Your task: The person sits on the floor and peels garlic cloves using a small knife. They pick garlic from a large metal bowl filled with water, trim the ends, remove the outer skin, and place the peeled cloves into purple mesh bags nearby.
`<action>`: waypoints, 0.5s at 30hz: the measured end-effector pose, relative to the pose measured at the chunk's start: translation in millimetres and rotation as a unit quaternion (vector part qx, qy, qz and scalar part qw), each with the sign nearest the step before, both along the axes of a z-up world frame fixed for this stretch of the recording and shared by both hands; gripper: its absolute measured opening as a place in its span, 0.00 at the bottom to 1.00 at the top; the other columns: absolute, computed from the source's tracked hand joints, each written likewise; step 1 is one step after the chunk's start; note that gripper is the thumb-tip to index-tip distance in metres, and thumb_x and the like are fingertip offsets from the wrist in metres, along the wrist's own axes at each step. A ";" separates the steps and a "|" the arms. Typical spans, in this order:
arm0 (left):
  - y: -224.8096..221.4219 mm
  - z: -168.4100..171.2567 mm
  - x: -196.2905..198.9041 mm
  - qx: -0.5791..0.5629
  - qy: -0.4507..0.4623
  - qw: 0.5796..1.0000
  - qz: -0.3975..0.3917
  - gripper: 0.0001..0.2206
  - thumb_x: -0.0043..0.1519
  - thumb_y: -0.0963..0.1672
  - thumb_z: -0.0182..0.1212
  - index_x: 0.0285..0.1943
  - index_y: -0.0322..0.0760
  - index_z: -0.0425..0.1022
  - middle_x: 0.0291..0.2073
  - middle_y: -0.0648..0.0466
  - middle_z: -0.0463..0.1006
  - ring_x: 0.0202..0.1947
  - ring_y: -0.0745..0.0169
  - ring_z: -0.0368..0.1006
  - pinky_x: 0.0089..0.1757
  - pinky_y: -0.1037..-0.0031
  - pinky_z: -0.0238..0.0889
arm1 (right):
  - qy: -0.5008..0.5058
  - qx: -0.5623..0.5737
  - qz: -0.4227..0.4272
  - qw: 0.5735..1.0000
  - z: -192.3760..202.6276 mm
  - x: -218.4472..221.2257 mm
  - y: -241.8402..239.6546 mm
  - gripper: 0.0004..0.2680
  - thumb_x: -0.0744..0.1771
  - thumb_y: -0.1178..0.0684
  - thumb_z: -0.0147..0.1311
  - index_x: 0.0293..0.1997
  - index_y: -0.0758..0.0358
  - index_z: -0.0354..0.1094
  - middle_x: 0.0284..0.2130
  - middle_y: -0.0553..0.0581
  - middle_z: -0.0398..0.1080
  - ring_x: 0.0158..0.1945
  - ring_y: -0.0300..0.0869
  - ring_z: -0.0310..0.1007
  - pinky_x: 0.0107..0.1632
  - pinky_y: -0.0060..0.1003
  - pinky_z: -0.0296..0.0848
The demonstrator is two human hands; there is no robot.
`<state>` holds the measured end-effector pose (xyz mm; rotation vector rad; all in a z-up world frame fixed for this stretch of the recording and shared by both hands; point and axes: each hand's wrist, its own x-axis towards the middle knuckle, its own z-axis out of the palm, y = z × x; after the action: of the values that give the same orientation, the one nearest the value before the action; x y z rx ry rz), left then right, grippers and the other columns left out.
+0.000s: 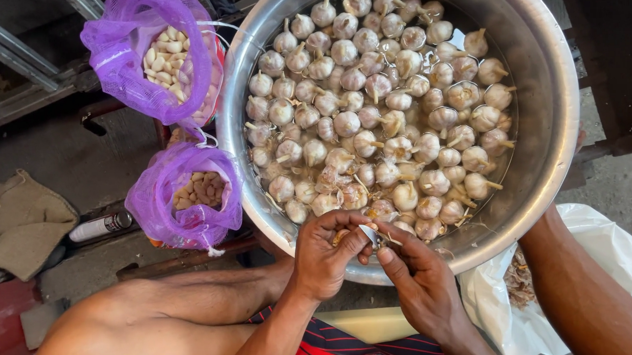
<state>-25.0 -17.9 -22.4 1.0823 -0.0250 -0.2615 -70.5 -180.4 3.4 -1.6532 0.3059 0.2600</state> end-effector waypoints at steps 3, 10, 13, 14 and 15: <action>-1.7 4.4 -1.5 0.035 -0.031 0.999 0.012 0.08 0.64 0.40 0.64 0.48 0.26 0.78 0.23 0.50 0.76 0.21 0.65 0.71 0.29 0.74 0.71 | -0.019 0.029 0.000 0.999 8.6 1.8 3.2 0.17 0.67 0.53 0.54 0.64 0.62 0.69 0.40 0.60 0.82 0.44 0.39 0.80 0.50 0.32 0.75; -3.4 35.3 2.0 0.088 -0.081 0.993 -0.002 0.08 0.67 0.44 0.62 0.44 0.32 0.79 0.30 0.53 0.82 0.24 0.69 0.70 0.29 0.76 0.70 | -0.035 0.101 -0.017 0.994 -6.3 -2.0 -4.2 0.13 0.68 0.55 0.55 0.59 0.64 0.70 0.37 0.65 0.83 0.42 0.44 0.83 0.47 0.36 0.78; -1.5 44.3 2.2 0.096 -0.070 0.993 -0.023 0.08 0.67 0.43 0.60 0.40 0.32 0.80 0.35 0.53 0.85 0.25 0.72 0.68 0.31 0.78 0.67 | -0.012 0.217 -0.034 0.975 -15.7 -6.3 -8.2 0.09 0.68 0.60 0.56 0.54 0.64 0.69 0.41 0.66 0.80 0.41 0.43 0.77 0.37 0.30 0.68; -1.0 42.8 1.7 0.113 -0.089 0.989 -0.018 0.08 0.66 0.44 0.62 0.40 0.34 0.80 0.32 0.55 0.83 0.25 0.71 0.69 0.31 0.78 0.66 | -0.014 0.220 -0.031 0.975 -15.0 -6.4 -8.7 0.08 0.68 0.60 0.56 0.53 0.63 0.70 0.35 0.63 0.77 0.32 0.40 0.66 0.31 0.30 0.62; -0.6 41.2 2.5 0.130 -0.109 0.985 -0.013 0.08 0.66 0.45 0.63 0.40 0.36 0.80 0.28 0.56 0.80 0.26 0.70 0.70 0.31 0.77 0.66 | -0.018 0.223 -0.029 0.974 -14.4 -5.3 -9.2 0.07 0.68 0.59 0.57 0.51 0.62 0.70 0.29 0.60 0.75 0.23 0.38 0.55 0.26 0.31 0.56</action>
<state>-22.5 -18.6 18.8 1.3682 -0.2060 -0.1715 -75.7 -189.7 -11.0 -1.2014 0.2455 0.2346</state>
